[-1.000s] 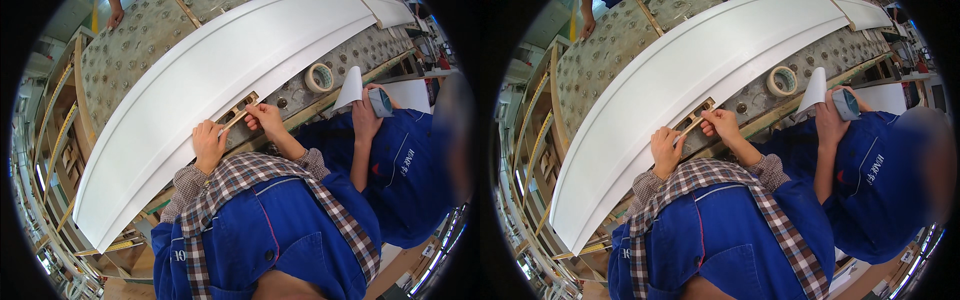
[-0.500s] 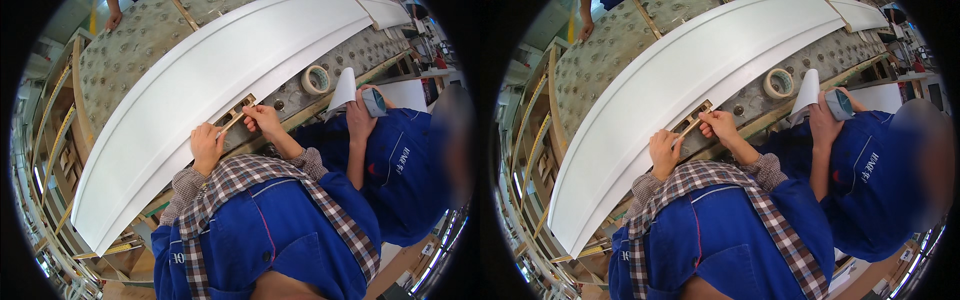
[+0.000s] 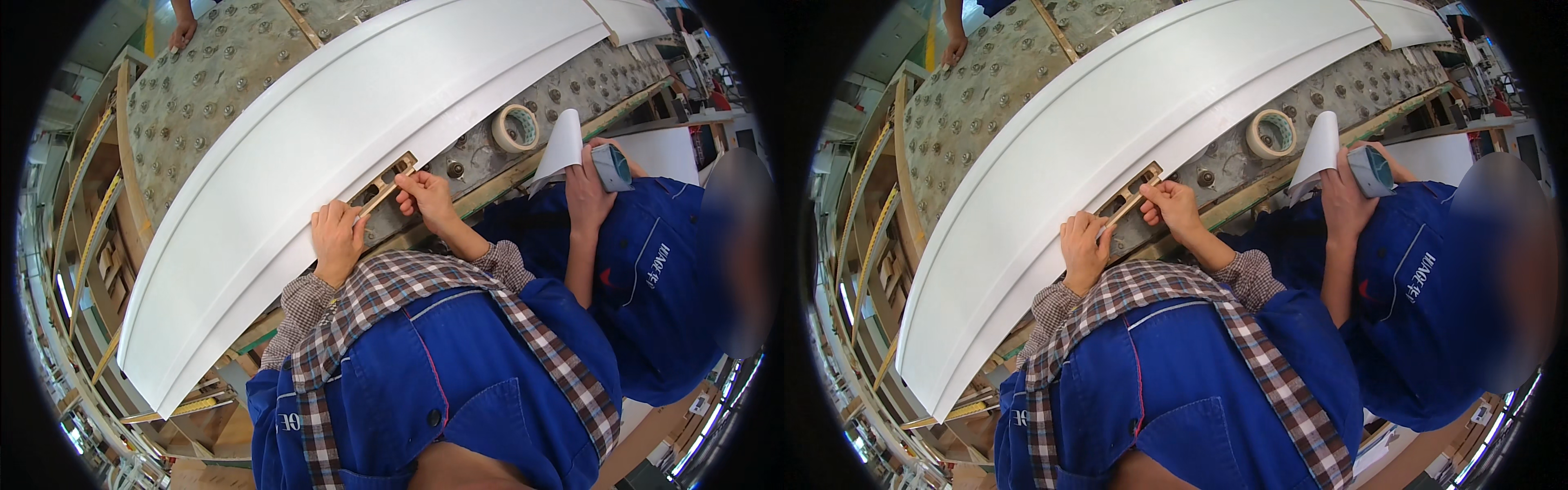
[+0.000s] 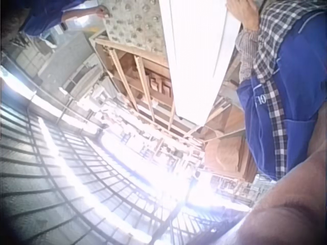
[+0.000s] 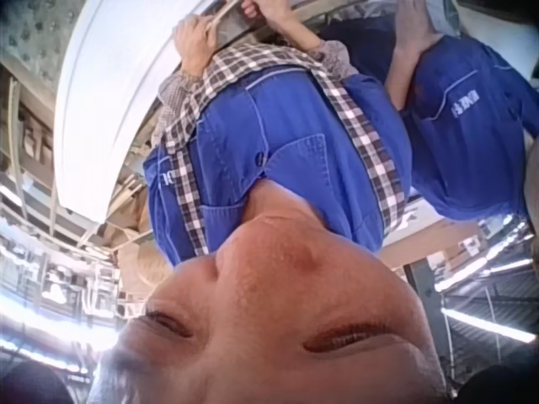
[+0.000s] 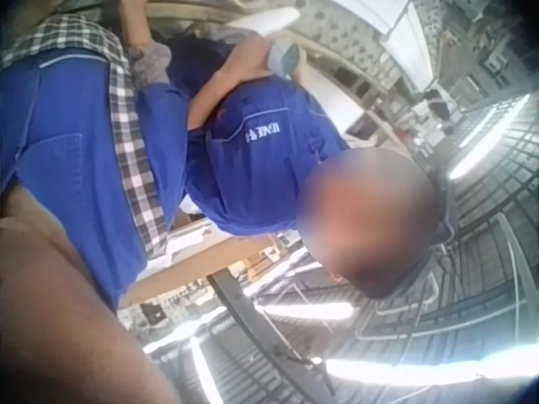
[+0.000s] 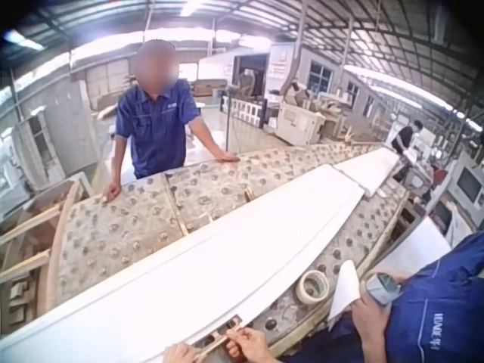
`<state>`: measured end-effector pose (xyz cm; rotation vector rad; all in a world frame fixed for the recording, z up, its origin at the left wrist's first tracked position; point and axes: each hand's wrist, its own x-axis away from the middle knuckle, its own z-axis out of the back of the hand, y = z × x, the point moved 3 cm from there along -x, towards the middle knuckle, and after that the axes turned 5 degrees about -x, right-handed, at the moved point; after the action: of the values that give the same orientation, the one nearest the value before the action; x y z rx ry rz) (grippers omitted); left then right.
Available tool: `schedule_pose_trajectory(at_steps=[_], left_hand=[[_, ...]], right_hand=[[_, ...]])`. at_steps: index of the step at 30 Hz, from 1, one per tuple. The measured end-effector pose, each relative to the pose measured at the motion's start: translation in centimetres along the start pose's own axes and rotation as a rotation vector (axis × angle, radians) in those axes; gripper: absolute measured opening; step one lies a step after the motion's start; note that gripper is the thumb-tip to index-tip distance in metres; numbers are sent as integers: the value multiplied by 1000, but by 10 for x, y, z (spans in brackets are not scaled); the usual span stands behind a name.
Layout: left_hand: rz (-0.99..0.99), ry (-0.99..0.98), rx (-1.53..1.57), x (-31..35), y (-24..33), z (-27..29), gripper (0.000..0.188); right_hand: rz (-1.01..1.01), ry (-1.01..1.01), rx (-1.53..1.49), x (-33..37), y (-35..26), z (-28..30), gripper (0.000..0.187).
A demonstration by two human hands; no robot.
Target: The person aligns and secures a long white panel onto a wooden frame using tape and a small wooden stick. They then sand the surface of the panel with a sanding pad while another worker assists nearby.
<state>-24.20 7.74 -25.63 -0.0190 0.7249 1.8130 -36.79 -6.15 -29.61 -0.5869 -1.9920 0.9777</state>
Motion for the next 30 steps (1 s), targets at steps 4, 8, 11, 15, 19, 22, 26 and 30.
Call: schedule_pose_trajectory(at_steps=[4, 8, 11, 15, 19, 22, 26, 30], left_hand=[[-2, 9, 12, 0, 0, 1, 15], [4, 9, 14, 0, 0, 0, 14], [14, -2, 4, 0, 0, 0, 15], [8, 12, 32, 2, -2, -1, 15], [12, 19, 47, 1, -1, 0, 13], [13, 14, 32, 2, -1, 0, 10], [19, -7, 26, 1, -2, -1, 9], [45, 27, 84, 3, -4, -1, 10]], right_hand=[[-13, 26, 14, 1, -3, -4, 26], [-31, 76, 36, 5, -7, -11, 25], [-29, 68, 18, 5, -5, -10, 24], [29, 34, -21, 2, 3, -5, 25], [11, 44, -3, 3, 5, -5, 25], [-45, 77, 38, 5, -4, -14, 26], [-73, 78, 74, 3, -4, -15, 31], [-131, 17, 146, 14, -11, -19, 30]])
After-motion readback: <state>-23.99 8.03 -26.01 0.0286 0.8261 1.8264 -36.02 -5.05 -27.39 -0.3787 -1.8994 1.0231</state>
